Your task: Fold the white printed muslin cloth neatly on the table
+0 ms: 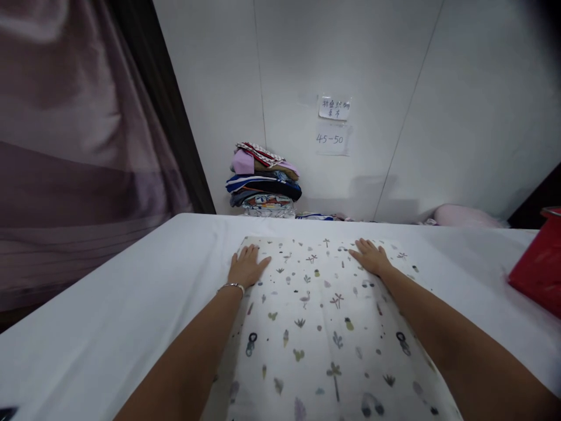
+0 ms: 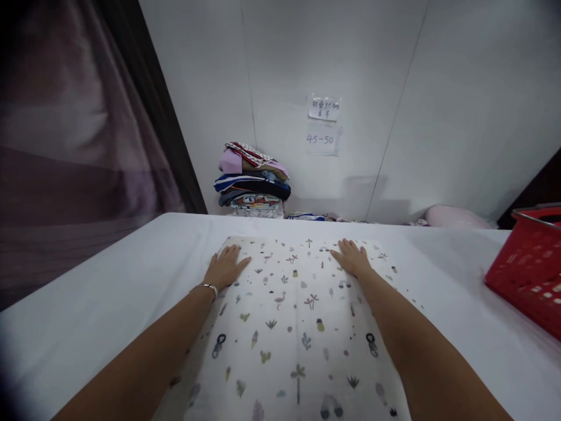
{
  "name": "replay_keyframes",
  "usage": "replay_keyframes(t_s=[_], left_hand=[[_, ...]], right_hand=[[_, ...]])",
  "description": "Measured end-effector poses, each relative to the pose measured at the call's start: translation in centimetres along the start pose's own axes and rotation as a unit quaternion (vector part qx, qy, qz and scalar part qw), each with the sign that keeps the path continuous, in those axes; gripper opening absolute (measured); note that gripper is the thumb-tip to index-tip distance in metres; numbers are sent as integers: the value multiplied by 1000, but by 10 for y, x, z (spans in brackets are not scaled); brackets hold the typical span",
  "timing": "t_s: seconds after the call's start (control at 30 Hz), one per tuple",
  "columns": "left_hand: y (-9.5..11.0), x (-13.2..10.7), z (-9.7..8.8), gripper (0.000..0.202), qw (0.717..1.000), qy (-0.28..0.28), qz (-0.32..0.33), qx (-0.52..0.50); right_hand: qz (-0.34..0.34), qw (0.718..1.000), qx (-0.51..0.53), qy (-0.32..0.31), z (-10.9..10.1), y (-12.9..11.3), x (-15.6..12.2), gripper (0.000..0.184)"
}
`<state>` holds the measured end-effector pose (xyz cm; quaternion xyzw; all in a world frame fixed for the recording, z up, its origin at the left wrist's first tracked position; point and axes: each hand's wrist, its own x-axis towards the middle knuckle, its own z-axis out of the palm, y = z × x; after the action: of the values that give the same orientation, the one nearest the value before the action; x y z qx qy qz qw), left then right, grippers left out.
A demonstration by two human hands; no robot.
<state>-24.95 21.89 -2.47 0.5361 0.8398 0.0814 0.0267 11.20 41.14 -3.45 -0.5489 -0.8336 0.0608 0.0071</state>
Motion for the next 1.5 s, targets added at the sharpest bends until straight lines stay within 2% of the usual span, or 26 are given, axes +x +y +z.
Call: replay_keyframes(t_s=[0.2, 0.27, 0.33, 0.4, 0.5, 0.57, 0.63, 0.7, 0.87, 0.97, 1.03, 1.13, 1.23, 1.4, 1.5], left_hand=[[4, 1, -8, 77, 1000, -17, -1, -3], [7, -3, -16, 77, 1000, -19, -11, -4], [7, -16, -23, 75, 1000, -18, -8, -1], [3, -42, -26, 72, 999, -19, 28, 8], [-11, -98, -22, 71, 994, -13, 104, 23], [-22, -133, -17, 71, 989, -2, 143, 26], [-29, -155, -14, 71, 989, 5, 142, 28], [-31, -164, -16, 71, 991, 3, 134, 28], [-19, -159, -29, 68, 992, -16, 125, 31], [-12, -168, -36, 68, 994, -29, 100, 37], [-13, -183, -37, 71, 994, -26, 94, 42], [-23, -212, -35, 74, 994, -21, 104, 39], [-34, -232, -34, 73, 996, -37, 83, 20], [-34, -237, -38, 70, 996, -47, 76, 8], [-34, -241, -38, 69, 998, -32, 59, 10]], right_hand=[[11, 1000, 11, -15, -13, -2, -12, 66], [25, 1000, -4, 1, -17, 8, -32, 63], [30, 999, -29, 29, -15, 27, -64, 61], [21, 997, -48, 51, -7, 54, -104, 63], [27, 997, -53, 38, 10, 94, -159, 66], [34, 998, -46, 37, 20, 112, -184, 67], [38, 998, -41, 37, 24, 119, -196, 68], [42, 998, -41, 34, 20, 116, -198, 68], [54, 997, -57, 18, -2, 92, -199, 64], [46, 995, -79, 49, -8, 77, -217, 63], [5, 994, -83, 69, -5, 71, -236, 64], [-37, 997, -52, 35, 6, 69, -263, 68], [-27, 999, -24, 10, 9, 70, -277, 70], [-28, 999, -16, 5, -1, 67, -282, 69], [-20, 999, -23, 34, 2, 74, -291, 67]])
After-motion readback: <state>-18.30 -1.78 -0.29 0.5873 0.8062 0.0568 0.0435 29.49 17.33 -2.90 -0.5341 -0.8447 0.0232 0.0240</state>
